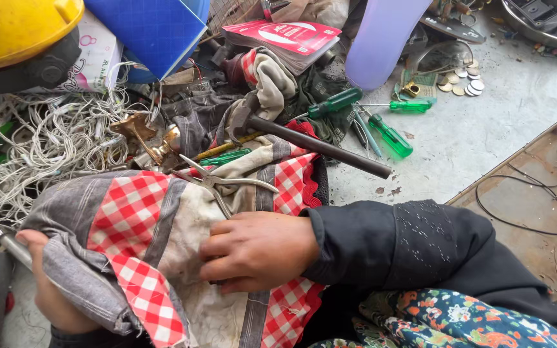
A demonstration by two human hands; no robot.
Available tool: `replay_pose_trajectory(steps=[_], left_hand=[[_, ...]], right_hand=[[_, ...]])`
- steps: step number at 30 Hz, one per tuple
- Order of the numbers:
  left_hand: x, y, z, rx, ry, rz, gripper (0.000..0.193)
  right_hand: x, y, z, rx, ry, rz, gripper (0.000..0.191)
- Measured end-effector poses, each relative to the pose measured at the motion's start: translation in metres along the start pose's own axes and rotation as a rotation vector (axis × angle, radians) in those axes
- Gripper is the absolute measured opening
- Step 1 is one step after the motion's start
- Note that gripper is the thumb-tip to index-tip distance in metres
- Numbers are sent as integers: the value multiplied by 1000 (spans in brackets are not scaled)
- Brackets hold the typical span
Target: The person holds a small electrical component wrapped in a cloth and uses pliers and a screwdriver to adjust and manipulate its internal parts. The person repeatedly repositions the component and tools while working on the same item.
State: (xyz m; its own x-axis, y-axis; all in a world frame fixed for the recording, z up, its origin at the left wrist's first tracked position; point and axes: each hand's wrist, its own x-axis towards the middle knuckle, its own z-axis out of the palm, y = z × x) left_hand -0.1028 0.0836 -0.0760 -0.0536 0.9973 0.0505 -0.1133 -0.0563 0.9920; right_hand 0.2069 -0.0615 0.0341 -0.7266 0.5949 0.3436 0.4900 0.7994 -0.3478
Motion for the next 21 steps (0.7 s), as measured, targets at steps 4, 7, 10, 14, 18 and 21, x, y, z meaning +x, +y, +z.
replay_pose_trajectory(steps=[4,7,10,14,18,21], left_hand=[[5,-4,-1,-60,102,-199,53],[6,0,0,-101,53,-211,55],[5,17,8,-194,-41,-285,57],[-15,52,37,-199,-109,-445,79],[-49,90,68,-374,-448,-303,91],[-80,110,87,-333,-534,-250,85]], right_hand=[[-4,7,4,101,-60,1,45],[-5,7,7,136,-67,16,55],[-4,6,7,103,-94,38,44],[-3,4,-1,278,-35,98,43],[-3,-2,-9,505,151,117,34],[-3,-3,-10,597,302,167,34]])
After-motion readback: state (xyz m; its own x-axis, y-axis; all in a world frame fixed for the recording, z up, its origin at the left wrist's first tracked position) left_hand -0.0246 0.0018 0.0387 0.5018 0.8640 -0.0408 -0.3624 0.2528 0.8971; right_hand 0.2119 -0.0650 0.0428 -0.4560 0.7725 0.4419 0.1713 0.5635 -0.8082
